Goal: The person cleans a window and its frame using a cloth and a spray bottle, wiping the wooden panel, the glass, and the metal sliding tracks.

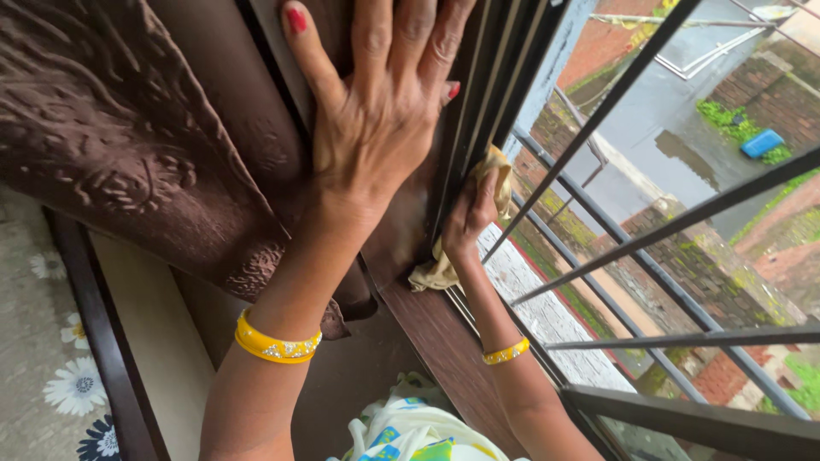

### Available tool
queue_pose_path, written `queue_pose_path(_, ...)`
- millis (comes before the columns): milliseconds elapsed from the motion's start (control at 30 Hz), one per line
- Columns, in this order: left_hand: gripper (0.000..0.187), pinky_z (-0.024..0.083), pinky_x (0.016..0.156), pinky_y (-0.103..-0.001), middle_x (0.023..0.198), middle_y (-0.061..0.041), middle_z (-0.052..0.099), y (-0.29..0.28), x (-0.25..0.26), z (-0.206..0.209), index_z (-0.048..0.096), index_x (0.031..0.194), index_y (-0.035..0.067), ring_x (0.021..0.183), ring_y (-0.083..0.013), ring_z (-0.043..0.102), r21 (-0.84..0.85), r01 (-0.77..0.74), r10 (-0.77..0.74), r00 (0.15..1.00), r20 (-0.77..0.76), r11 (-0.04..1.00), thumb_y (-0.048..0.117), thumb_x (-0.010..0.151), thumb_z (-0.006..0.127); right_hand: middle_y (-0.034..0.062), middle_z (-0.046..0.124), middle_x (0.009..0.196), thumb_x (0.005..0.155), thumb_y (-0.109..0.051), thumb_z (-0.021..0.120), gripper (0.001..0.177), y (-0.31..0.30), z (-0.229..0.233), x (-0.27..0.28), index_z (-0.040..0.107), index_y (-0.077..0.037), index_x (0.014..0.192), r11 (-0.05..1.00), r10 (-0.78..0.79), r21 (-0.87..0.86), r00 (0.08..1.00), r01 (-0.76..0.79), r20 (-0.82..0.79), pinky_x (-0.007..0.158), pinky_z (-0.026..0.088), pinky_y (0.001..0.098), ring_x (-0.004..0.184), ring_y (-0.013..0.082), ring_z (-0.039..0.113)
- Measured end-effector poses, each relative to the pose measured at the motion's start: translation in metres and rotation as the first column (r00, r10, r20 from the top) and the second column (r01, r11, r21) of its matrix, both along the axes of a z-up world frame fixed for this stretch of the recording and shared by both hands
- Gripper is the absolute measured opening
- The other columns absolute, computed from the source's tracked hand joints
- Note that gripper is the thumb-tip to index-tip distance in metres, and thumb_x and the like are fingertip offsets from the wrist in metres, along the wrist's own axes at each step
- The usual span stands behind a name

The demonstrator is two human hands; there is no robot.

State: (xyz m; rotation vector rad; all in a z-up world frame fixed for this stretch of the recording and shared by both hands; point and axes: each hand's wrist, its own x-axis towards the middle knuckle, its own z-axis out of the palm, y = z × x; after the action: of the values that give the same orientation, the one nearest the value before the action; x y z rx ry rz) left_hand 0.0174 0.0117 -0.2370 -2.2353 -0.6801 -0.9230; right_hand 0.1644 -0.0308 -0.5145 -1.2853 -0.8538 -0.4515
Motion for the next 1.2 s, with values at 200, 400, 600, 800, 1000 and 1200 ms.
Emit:
queue_pose_path(200, 0.080, 0.006, 0.114, -0.078, 0.171, -0.012, 0.018, -0.004, -0.002, -0.001, 0.006, 0.166, 0.011, 0.162, -0.0348, 0.021, 0.018, -0.029, 0.029, 1.000, -0.005, 0.999, 0.044, 0.111, 0.054, 0.0194, 0.070, 0.113, 0.105, 0.008, 0.049, 0.047, -0.004, -0.020, 0.002, 0.043, 0.006, 0.151, 0.998, -0.014, -0.061, 0.999, 0.012, -0.036, 0.084, 0.054, 0.0352, 0.092, 0.0240, 0.067)
queue_pose_path(400, 0.086, 0.000, 0.116, -0.076, 0.171, -0.013, 0.010, 0.000, 0.000, -0.005, 0.002, 0.167, 0.010, 0.158, -0.0348, 0.015, 0.155, -0.086, 0.083, 0.996, 0.024, 0.984, 0.048, 0.109, 0.053, 0.0183, 0.071, 0.114, 0.106, 0.010, 0.044, 0.047, -0.014, -0.011, -0.004, 0.039, 0.005, 0.153, 0.996, 0.087, -0.013, 0.992, -0.086, 0.092, 0.081, 0.055, 0.0350, 0.089, 0.0235, 0.068)
queue_pose_path(600, 0.082, 0.002, 0.116, -0.077, 0.171, -0.014, 0.011, 0.001, 0.002, -0.008, 0.003, 0.166, 0.009, 0.158, -0.0350, 0.015, 0.130, -0.056, 0.052, 0.998, 0.034, 0.990, 0.043, 0.112, 0.054, 0.0230, 0.068, 0.120, 0.106, 0.010, 0.045, 0.047, -0.023, -0.017, -0.006, 0.040, 0.005, 0.152, 0.997, 0.062, -0.060, 0.984, -0.052, 0.166, 0.084, 0.056, 0.0378, 0.097, 0.0303, 0.070)
queue_pose_path(800, 0.084, 0.001, 0.117, -0.076, 0.171, -0.014, 0.010, 0.002, 0.000, -0.004, 0.003, 0.166, 0.010, 0.158, -0.0349, 0.016, 0.161, -0.069, 0.063, 0.997, 0.043, 0.985, 0.044, 0.111, 0.056, 0.0237, 0.061, 0.132, 0.104, -0.001, 0.044, 0.049, -0.056, -0.123, -0.017, 0.047, -0.012, 0.152, 0.823, -0.049, -0.555, 0.959, -0.119, -0.279, 0.062, 0.058, 0.0327, 0.077, 0.0255, 0.067)
queue_pose_path(1000, 0.084, 0.004, 0.115, -0.078, 0.171, -0.014, 0.017, -0.003, -0.001, -0.001, 0.008, 0.166, 0.010, 0.158, -0.0356, 0.021, 0.079, -0.023, 0.020, 0.999, 0.032, 0.997, 0.044, 0.108, 0.058, 0.0118, 0.077, 0.101, 0.100, -0.016, 0.055, 0.034, -0.122, -0.156, -0.013, 0.072, -0.012, 0.129, 0.825, 0.011, -0.435, 0.781, -0.360, -0.625, 0.075, 0.055, 0.0289, 0.086, 0.0140, 0.069)
queue_pose_path(1200, 0.074, 0.010, 0.112, -0.082, 0.172, -0.014, 0.026, -0.006, -0.002, 0.008, 0.020, 0.167, 0.012, 0.157, -0.0399, 0.028, -0.020, 0.004, -0.004, 1.000, -0.005, 1.000, 0.039, 0.109, 0.058, 0.0135, 0.074, 0.108, 0.101, -0.004, 0.052, 0.039, -0.093, -0.038, 0.005, 0.061, -0.001, 0.139, 0.950, 0.144, -0.201, 0.909, -0.237, -0.391, 0.072, 0.065, 0.0289, 0.083, 0.0192, 0.073)
